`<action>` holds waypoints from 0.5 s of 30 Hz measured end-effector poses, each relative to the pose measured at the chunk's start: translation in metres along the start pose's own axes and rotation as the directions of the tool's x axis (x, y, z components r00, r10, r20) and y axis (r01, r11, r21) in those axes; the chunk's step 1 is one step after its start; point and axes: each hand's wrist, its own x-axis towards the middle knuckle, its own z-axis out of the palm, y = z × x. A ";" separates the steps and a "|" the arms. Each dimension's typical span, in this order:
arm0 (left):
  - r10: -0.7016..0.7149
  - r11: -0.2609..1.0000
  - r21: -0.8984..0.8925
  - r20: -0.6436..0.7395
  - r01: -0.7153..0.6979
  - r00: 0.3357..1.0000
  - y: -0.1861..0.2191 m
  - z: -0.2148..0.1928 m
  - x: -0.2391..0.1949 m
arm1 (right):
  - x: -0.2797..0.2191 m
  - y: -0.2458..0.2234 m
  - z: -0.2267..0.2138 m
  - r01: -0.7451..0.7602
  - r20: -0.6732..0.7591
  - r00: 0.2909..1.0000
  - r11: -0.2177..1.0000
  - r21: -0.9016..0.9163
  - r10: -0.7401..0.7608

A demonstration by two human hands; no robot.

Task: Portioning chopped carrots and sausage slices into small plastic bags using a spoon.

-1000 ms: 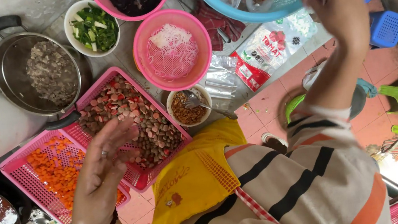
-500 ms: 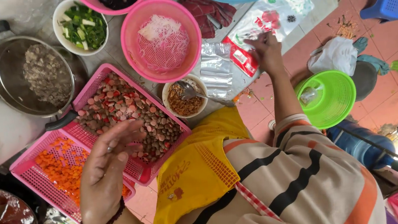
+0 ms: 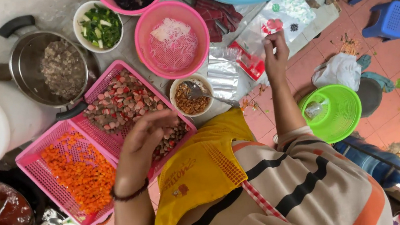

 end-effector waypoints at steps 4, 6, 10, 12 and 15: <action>0.132 0.952 0.269 0.068 -0.146 0.989 -0.029 0.005 0.018 | -0.019 -0.110 0.032 0.091 0.124 0.985 0.976 0.200 -0.117; 0.197 0.927 0.324 0.018 -0.192 0.980 -0.033 0.008 0.027 | -0.029 -0.170 0.051 0.157 0.221 0.956 0.972 0.174 -0.194; 0.329 0.889 0.387 -0.167 -0.245 0.929 -0.049 -0.006 0.040 | -0.058 -0.233 0.084 0.484 0.355 0.802 0.871 0.086 -0.481; 0.297 0.911 0.368 -0.273 -0.186 0.915 -0.055 -0.017 0.036 | -0.068 -0.247 0.098 0.575 0.402 0.736 0.816 0.053 -0.545; 0.548 0.806 0.432 -0.290 -0.404 0.784 -0.060 -0.026 0.022 | -0.081 -0.252 0.122 0.217 0.586 0.733 0.935 0.280 -0.345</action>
